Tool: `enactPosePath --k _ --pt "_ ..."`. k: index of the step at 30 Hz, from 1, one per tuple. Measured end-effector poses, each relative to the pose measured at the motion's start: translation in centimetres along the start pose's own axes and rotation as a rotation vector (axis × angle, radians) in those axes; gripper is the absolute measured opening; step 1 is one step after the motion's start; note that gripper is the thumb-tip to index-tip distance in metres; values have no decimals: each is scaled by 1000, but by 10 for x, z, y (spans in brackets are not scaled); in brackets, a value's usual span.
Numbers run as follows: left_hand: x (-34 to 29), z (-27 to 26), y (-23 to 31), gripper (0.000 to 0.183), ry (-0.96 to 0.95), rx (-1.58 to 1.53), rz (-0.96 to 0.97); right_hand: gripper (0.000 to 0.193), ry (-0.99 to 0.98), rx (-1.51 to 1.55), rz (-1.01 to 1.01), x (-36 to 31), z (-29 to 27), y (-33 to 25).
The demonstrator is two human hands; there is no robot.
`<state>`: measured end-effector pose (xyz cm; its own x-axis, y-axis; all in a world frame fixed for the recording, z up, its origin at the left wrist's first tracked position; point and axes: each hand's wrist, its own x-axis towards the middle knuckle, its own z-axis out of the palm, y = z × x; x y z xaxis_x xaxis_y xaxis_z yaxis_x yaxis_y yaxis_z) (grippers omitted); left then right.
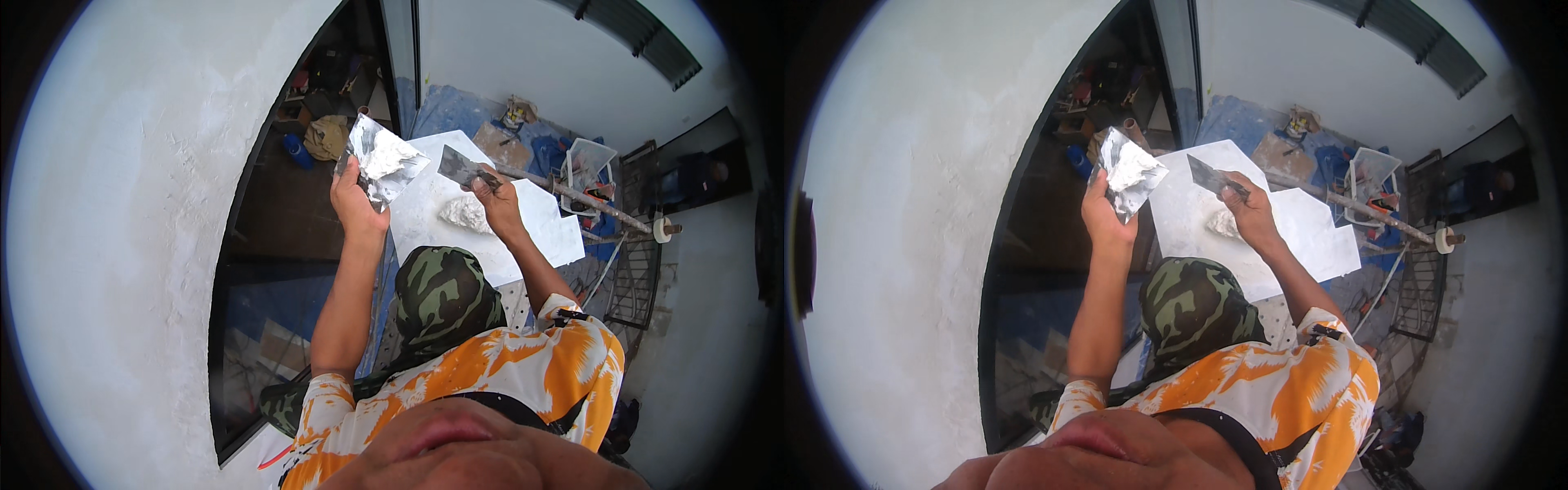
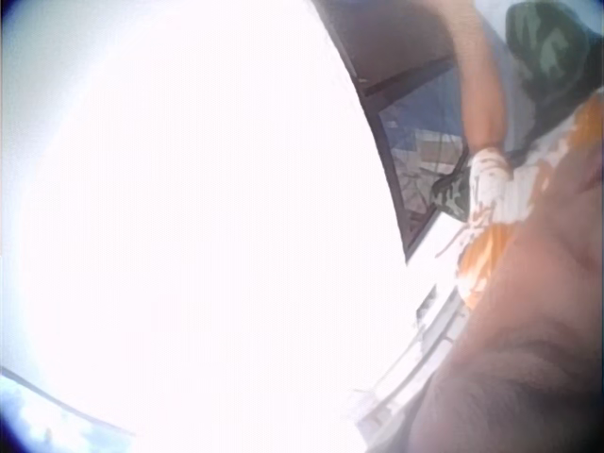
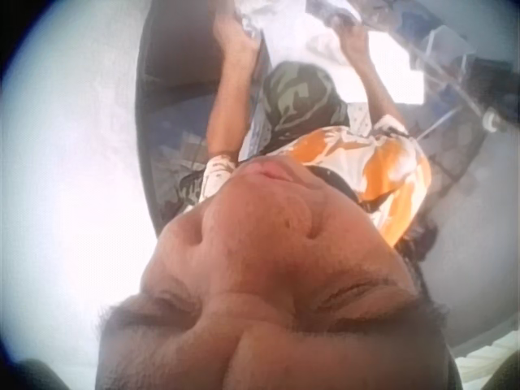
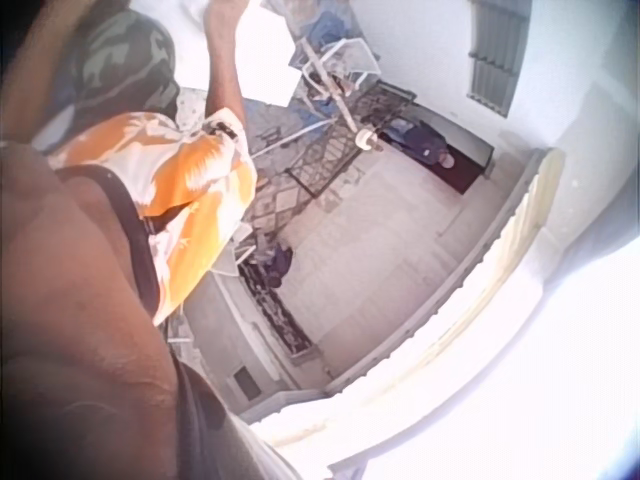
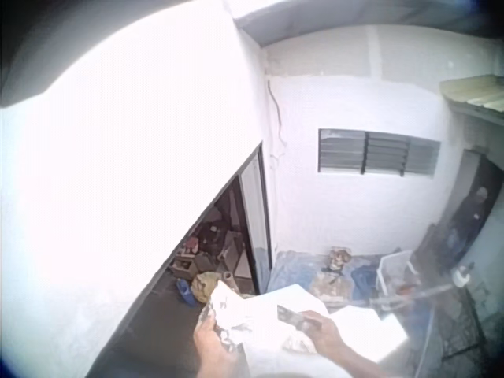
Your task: The person applies white plaster to a wall using a trowel and a hawk. They repeatedly scoop plaster from the hawk and spread it onto the wall surface, smoothing it out.
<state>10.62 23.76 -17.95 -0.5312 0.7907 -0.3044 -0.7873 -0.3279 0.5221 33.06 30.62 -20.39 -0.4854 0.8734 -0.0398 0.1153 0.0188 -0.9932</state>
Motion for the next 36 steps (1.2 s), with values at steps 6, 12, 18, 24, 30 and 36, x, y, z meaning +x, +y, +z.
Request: enactPosePath --k 6,12,18,24,30,36 --pt "5 1 -23 28 206 58 -303 40 80 548 -513 -4 12 -1" --pt "11 -4 -19 29 103 1 -171 31 146 705 -126 -14 1 -20" --pt "9 -8 -34 29 -83 86 64 13 278 944 276 -5 2 -18" --pt "5 -30 -31 34 -139 42 -62 18 418 776 -41 19 -3 -9" --pt "3 -14 -27 30 9 67 -113 28 225 163 -498 3 15 -13" --pt "-5 3 -10 30 59 -48 -204 28 277 -527 -663 -11 9 -3"
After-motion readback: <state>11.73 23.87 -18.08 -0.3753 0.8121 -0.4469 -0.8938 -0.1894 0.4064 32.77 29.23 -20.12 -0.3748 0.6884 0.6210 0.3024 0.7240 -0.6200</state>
